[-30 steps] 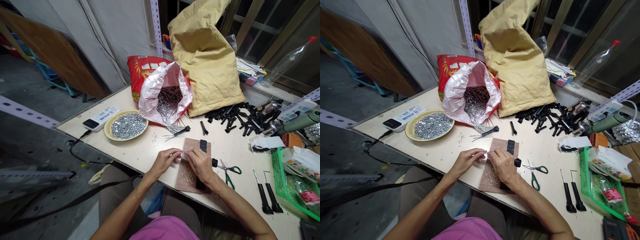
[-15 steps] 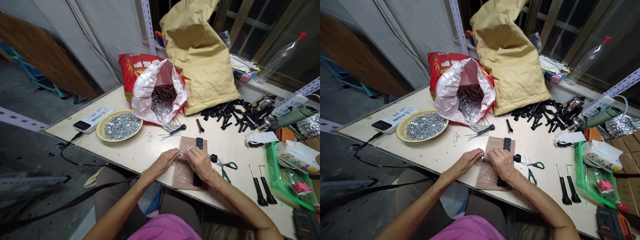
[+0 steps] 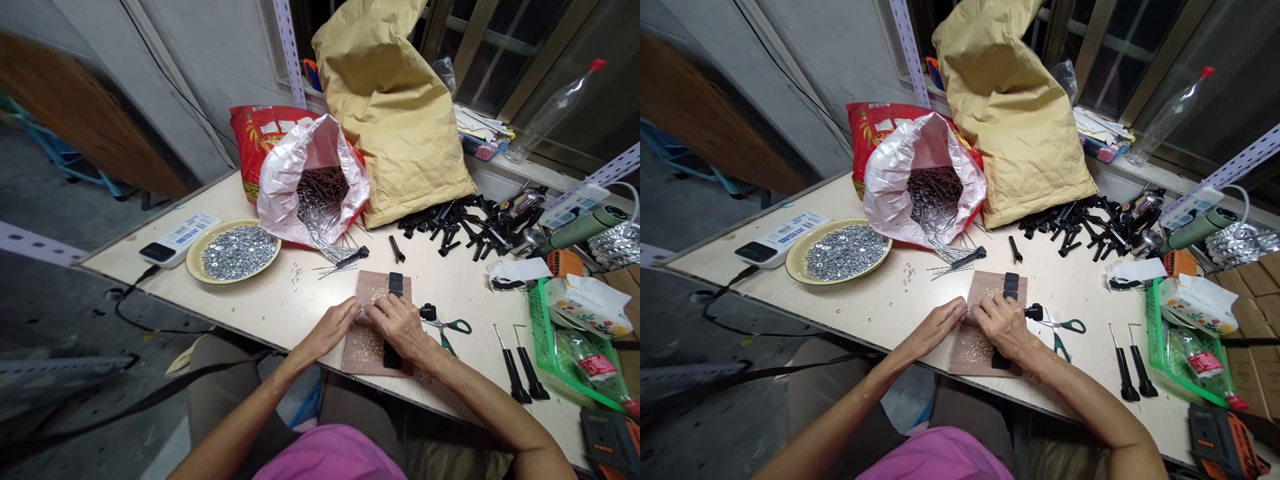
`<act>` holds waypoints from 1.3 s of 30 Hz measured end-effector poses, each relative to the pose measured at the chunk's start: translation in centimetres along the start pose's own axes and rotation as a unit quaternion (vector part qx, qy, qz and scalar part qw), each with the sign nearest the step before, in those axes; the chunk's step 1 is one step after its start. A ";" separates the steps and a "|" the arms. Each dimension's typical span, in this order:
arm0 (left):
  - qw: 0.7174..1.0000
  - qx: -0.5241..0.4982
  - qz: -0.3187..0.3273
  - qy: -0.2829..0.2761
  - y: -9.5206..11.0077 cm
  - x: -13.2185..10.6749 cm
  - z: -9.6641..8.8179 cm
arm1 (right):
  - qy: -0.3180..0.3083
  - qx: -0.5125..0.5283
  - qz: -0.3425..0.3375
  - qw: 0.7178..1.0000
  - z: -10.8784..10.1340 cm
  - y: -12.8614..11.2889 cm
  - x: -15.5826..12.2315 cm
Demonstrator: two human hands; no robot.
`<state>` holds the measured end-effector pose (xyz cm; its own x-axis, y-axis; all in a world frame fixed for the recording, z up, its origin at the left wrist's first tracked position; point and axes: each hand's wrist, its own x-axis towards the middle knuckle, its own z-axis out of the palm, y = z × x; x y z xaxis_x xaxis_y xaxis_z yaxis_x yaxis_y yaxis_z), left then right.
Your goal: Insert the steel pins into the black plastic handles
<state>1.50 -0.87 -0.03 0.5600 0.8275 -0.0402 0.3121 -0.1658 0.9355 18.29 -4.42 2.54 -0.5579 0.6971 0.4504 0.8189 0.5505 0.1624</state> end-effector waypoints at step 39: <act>0.950 -0.204 -0.184 -0.147 0.3 -0.1 -0.8 | 0.013 0.091 0.067 0.994 1.4 -0.8 -2.2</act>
<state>0.92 -0.52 0.52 0.6796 0.5935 -0.4312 0.2391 0.3765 0.8951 18.69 -5.77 0.23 -0.4396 0.7588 0.4806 0.8465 0.5289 -0.0606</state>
